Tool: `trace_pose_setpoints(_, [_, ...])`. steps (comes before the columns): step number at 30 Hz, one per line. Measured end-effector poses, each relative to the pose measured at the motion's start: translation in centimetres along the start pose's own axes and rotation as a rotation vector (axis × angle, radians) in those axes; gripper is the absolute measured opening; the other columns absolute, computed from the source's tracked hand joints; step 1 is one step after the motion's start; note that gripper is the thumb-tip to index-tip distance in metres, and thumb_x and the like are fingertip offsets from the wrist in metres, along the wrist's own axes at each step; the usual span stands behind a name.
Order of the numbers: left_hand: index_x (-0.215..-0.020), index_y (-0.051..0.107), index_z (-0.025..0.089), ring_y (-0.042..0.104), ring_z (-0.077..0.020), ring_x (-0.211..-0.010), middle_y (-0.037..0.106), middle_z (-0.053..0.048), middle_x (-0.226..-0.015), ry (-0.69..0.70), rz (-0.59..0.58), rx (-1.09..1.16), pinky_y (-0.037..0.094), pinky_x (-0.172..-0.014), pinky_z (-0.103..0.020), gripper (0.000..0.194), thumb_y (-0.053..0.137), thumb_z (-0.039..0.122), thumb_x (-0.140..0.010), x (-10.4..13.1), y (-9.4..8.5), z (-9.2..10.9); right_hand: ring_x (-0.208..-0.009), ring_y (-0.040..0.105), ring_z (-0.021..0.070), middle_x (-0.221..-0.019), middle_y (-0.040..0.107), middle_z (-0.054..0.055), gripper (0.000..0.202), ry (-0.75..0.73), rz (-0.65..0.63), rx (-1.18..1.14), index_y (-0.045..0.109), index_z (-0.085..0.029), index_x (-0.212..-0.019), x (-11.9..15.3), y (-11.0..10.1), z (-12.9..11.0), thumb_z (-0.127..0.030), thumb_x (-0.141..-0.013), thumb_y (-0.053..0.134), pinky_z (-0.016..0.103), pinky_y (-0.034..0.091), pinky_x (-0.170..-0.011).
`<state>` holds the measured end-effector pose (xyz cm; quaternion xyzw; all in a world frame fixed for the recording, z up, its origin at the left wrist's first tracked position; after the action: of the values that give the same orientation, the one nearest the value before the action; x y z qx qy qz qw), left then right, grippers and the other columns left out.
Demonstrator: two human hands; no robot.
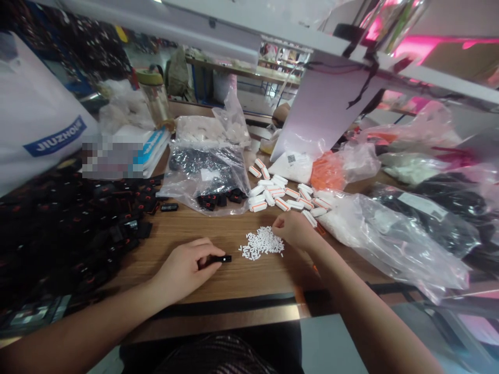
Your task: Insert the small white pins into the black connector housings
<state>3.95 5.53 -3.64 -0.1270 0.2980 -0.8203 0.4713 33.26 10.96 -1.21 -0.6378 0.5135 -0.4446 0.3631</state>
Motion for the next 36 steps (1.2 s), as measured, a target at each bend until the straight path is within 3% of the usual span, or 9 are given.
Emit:
trace_pose_setpoints(5, [-0.099, 0.073, 0.025, 0.055, -0.0118, -0.064, 0.064, 0.001, -0.085, 0.004, -0.004, 0.002, 0.041, -0.063, -0.026, 0.021, 0.062, 0.017, -0.084, 0.0, 0.0, 0.0, -0.061, 0.062, 0.0162, -0.067, 0.071, 0.003, 0.016, 0.02, 0.064, -0.098, 0.072, -0.017, -0.075, 0.5, -0.2, 0.3, -0.026, -0.078, 0.06, 0.026, 0.045, -0.057])
trace_pose_setpoints(7, [-0.099, 0.073, 0.025, 0.055, -0.0117, -0.064, 0.064, 0.001, -0.085, 0.002, -0.005, 0.0, 0.041, -0.063, -0.026, 0.021, 0.062, 0.016, -0.084, 0.0, 0.0, 0.0, -0.065, 0.062, 0.0161, -0.071, 0.071, 0.003, 0.017, -0.037, 0.103, -0.171, 0.07, -0.018, -0.077, 1.6, -0.2, -1.6, -0.029, -0.082, 0.059, 0.026, 0.047, -0.061])
trace_pose_setpoints(10, [-0.099, 0.074, 0.026, 0.056, -0.0124, -0.065, 0.064, 0.002, -0.084, -0.005, 0.005, -0.013, 0.041, -0.063, -0.026, 0.021, 0.064, 0.016, -0.084, 0.1, 0.0, 0.1, -0.075, 0.063, 0.0159, -0.078, 0.07, 0.002, 0.016, -0.291, 0.133, -0.38, 0.066, -0.019, -0.076, 3.9, 0.5, -6.0, -0.027, -0.087, 0.058, 0.029, 0.049, -0.072])
trace_pose_setpoints(12, [-0.099, 0.075, 0.025, 0.056, -0.0132, -0.067, 0.064, 0.001, -0.082, -0.008, 0.012, -0.025, 0.041, -0.063, -0.026, 0.02, 0.066, 0.016, -0.083, 0.1, 0.0, 0.1, -0.084, 0.063, 0.0158, -0.085, 0.068, 0.003, 0.012, -0.457, 0.101, -0.416, 0.065, -0.019, -0.077, 5.2, 1.5, -8.8, -0.02, -0.087, 0.06, 0.031, 0.049, -0.081])
trace_pose_setpoints(15, [-0.097, 0.075, 0.025, 0.057, -0.0143, -0.069, 0.065, 0.001, -0.081, -0.006, 0.005, -0.031, 0.041, -0.063, -0.026, 0.019, 0.067, 0.016, -0.083, 0.1, 0.0, 0.2, -0.087, 0.061, 0.0157, -0.087, 0.066, 0.002, 0.01, -0.541, 0.083, -0.396, 0.064, -0.02, -0.08, 5.9, 3.2, -10.7, -0.015, -0.087, 0.061, 0.033, 0.048, -0.082])
trace_pose_setpoints(20, [-0.095, 0.076, 0.024, 0.059, -0.0149, -0.071, 0.066, 0.001, -0.081, -0.015, -0.004, -0.044, 0.04, -0.062, -0.026, 0.02, 0.067, 0.013, -0.082, 0.1, -0.2, 0.4, -0.087, 0.058, 0.0175, -0.087, 0.063, 0.003, 0.01, -0.56, 0.06, -0.374, 0.063, -0.02, -0.08, 5.5, 4.3, -10.6, -0.011, -0.085, 0.063, 0.035, 0.046, -0.082])
trace_pose_setpoints(29, [-0.086, 0.076, 0.024, 0.059, -0.0143, -0.071, 0.065, 0.002, -0.08, -0.024, -0.017, -0.033, 0.039, -0.061, -0.026, 0.016, 0.066, 0.013, -0.082, 0.0, -0.2, 0.6, -0.084, 0.054, 0.0192, -0.083, 0.061, 0.005, 0.01, -0.593, -0.002, -0.16, 0.062, -0.017, -0.078, 5.4, 3.5, -12.2, -0.008, -0.082, 0.062, 0.033, 0.044, -0.077])
trace_pose_setpoints(36, [-0.093, 0.077, 0.024, 0.06, -0.0153, -0.072, 0.067, 0.001, -0.082, -0.028, -0.006, -0.017, 0.042, -0.062, -0.026, 0.017, 0.066, 0.016, -0.083, 0.0, -0.2, 0.5, -0.083, 0.057, 0.0195, -0.084, 0.065, 0.005, 0.013, -0.63, -0.034, -0.017, 0.067, -0.016, -0.085, 5.6, 3.3, -12.0, -0.014, -0.091, 0.057, 0.036, 0.044, -0.08])
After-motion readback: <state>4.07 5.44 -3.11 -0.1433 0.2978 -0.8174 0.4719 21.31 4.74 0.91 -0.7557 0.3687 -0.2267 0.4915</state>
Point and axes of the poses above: each hand's wrist, its own x-axis away from the middle knuckle, its own y-axis out of the palm, z = x × y, the point moved 2 cm from there along -x, towards the middle knuckle
